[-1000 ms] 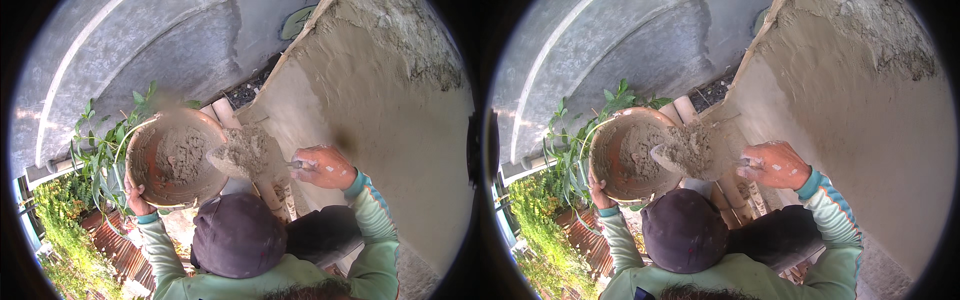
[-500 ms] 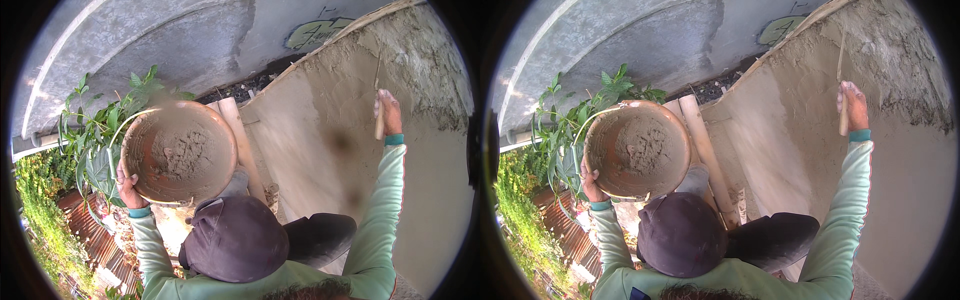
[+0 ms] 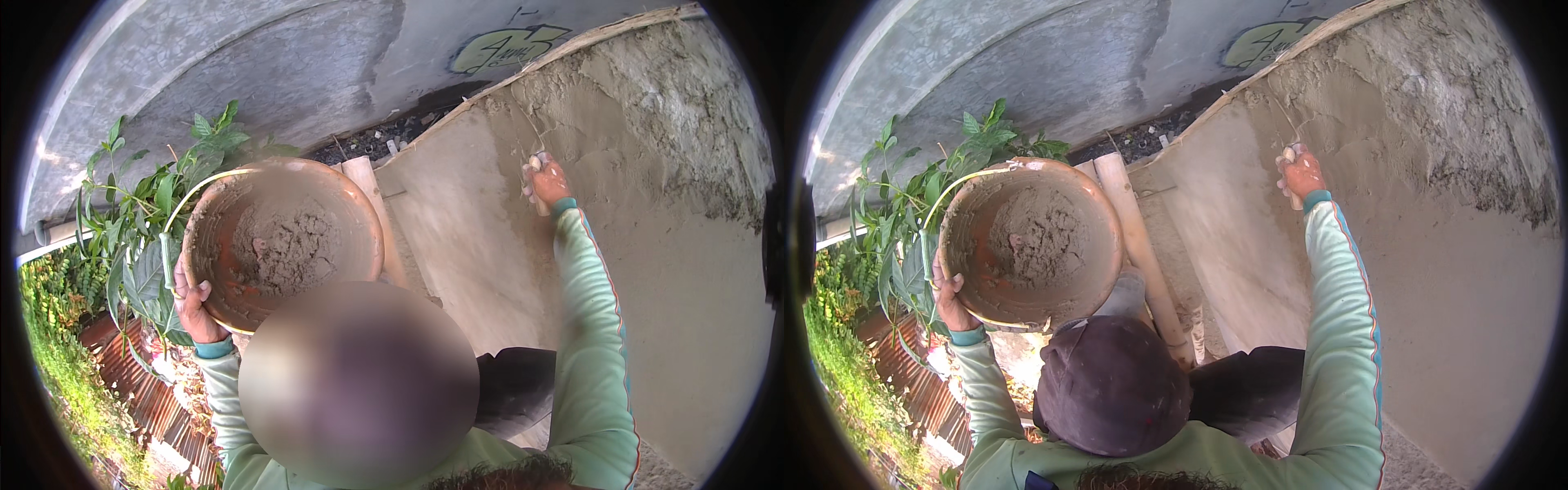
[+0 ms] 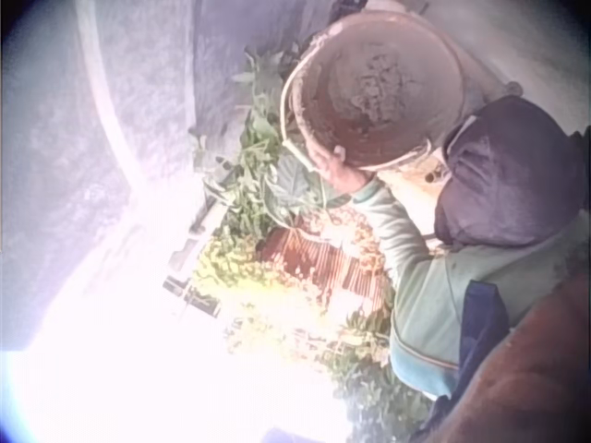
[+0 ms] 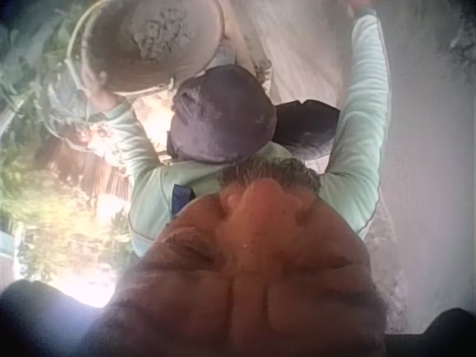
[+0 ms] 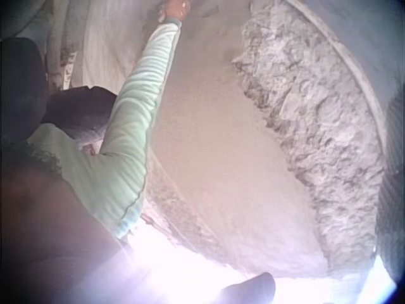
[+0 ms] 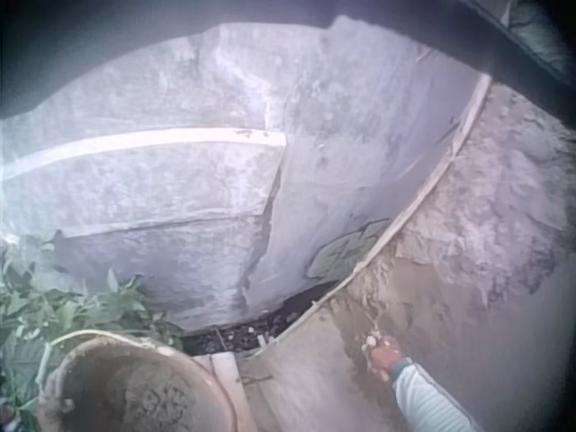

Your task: The person scoops wet cement from a bucket using a trowel and applies it to a vertical wall surface, smoothing it out. The person is standing on a bamboo scaffold during the process.

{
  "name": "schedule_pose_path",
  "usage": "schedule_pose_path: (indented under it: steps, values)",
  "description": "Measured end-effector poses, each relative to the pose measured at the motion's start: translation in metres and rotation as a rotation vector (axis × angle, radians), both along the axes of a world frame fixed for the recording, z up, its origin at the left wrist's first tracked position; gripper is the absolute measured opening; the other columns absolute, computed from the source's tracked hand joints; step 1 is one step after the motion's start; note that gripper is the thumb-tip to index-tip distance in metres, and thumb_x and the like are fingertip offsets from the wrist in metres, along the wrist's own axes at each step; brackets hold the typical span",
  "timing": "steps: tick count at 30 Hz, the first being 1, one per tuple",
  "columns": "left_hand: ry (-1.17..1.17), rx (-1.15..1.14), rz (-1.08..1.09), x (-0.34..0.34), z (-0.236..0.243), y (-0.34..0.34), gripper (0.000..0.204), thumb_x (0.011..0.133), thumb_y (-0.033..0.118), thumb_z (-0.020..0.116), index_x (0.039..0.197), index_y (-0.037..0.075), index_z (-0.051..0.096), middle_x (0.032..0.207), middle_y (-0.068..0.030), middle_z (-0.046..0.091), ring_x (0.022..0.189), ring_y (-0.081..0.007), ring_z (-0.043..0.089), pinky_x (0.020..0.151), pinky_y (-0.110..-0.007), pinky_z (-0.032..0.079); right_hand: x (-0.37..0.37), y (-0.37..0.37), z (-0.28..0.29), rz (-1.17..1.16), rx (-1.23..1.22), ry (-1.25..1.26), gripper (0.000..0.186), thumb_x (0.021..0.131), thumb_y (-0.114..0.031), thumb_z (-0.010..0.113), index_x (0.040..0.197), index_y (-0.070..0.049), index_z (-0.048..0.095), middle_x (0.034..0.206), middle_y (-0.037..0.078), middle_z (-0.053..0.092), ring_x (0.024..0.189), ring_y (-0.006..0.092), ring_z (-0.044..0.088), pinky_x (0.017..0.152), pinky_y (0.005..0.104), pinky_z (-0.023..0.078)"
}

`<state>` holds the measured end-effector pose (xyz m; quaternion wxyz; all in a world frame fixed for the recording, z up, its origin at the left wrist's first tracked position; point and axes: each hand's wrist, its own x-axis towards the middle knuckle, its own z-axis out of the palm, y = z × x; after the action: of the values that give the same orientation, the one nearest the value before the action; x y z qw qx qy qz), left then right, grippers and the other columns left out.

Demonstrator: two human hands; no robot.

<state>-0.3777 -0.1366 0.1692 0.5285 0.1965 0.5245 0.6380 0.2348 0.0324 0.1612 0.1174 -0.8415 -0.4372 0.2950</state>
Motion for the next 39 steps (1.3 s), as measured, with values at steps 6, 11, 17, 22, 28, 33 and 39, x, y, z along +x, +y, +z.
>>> schedule_pose_path:
  steps: [6,11,17,22,28,33,39]
  values:
    - [0.045,-0.022,0.023,-0.002,-0.001,-0.005,0.074,0.078,0.011,0.057,0.149,-0.001,0.037,0.143,-0.0186,0.049,0.130,-0.0331,0.049,0.113,-0.042,0.038,0.002,0.043,0.039,-0.145,0.055,0.187,0.027,0.093,-0.019,0.063,0.115,-0.004,0.061,0.088,0.006,0.065,0.061,0.0181,0.060,0.051,0.0371,0.051]
    - [0.031,-0.029,0.034,0.002,0.001,-0.001,0.072,0.078,0.011,0.056,0.148,0.000,0.039,0.142,-0.0185,0.050,0.129,-0.0330,0.050,0.112,-0.042,0.039,0.030,0.047,0.108,-0.131,0.071,0.310,0.026,0.094,-0.022,0.066,0.114,-0.006,0.060,0.086,0.004,0.063,0.062,0.0135,0.058,0.049,0.0312,0.049]
    - [0.045,-0.017,0.024,0.001,0.002,-0.002,0.069,0.078,0.009,0.056,0.145,-0.001,0.043,0.137,-0.0184,0.054,0.123,-0.0315,0.055,0.108,-0.041,0.043,0.034,0.062,0.163,-0.108,0.033,0.360,0.024,0.096,-0.022,0.066,0.114,-0.006,0.059,0.088,0.004,0.063,0.061,0.0099,0.057,0.045,0.0253,0.048]
    - [0.048,-0.053,0.038,0.005,0.005,-0.001,0.070,0.079,0.009,0.057,0.146,0.000,0.041,0.139,-0.0184,0.053,0.125,-0.0318,0.053,0.109,-0.042,0.043,0.048,0.065,0.182,-0.180,0.047,0.557,0.026,0.098,-0.022,0.064,0.117,-0.005,0.057,0.089,0.005,0.064,0.061,0.0096,0.057,0.045,0.0229,0.050]
    - [0.068,-0.087,0.023,-0.001,0.000,-0.002,0.074,0.078,0.014,0.056,0.149,0.001,0.040,0.144,-0.0186,0.049,0.129,-0.0342,0.050,0.112,-0.044,0.040,0.061,0.054,0.190,-0.178,0.098,0.699,0.030,0.101,-0.023,0.060,0.121,-0.002,0.053,0.092,0.006,0.064,0.062,0.0087,0.057,0.045,0.0221,0.051]
    - [0.082,-0.110,-0.001,-0.002,-0.004,-0.004,0.074,0.079,0.013,0.056,0.150,0.001,0.038,0.145,-0.0182,0.048,0.131,-0.0345,0.049,0.111,-0.045,0.040,0.059,0.045,0.206,-0.119,0.173,0.712,0.033,0.102,-0.024,0.058,0.124,-0.001,0.052,0.094,0.006,0.063,0.065,0.0077,0.057,0.047,0.0194,0.052]
    - [0.082,-0.093,0.028,-0.005,0.001,-0.007,0.076,0.080,0.012,0.056,0.152,0.002,0.036,0.148,-0.0188,0.045,0.132,-0.0355,0.048,0.112,-0.045,0.040,0.013,-0.029,0.184,-0.092,0.389,0.415,0.032,0.103,-0.028,0.052,0.126,-0.006,0.056,0.088,0.002,0.059,0.064,0.0074,0.056,0.051,0.0223,0.051]
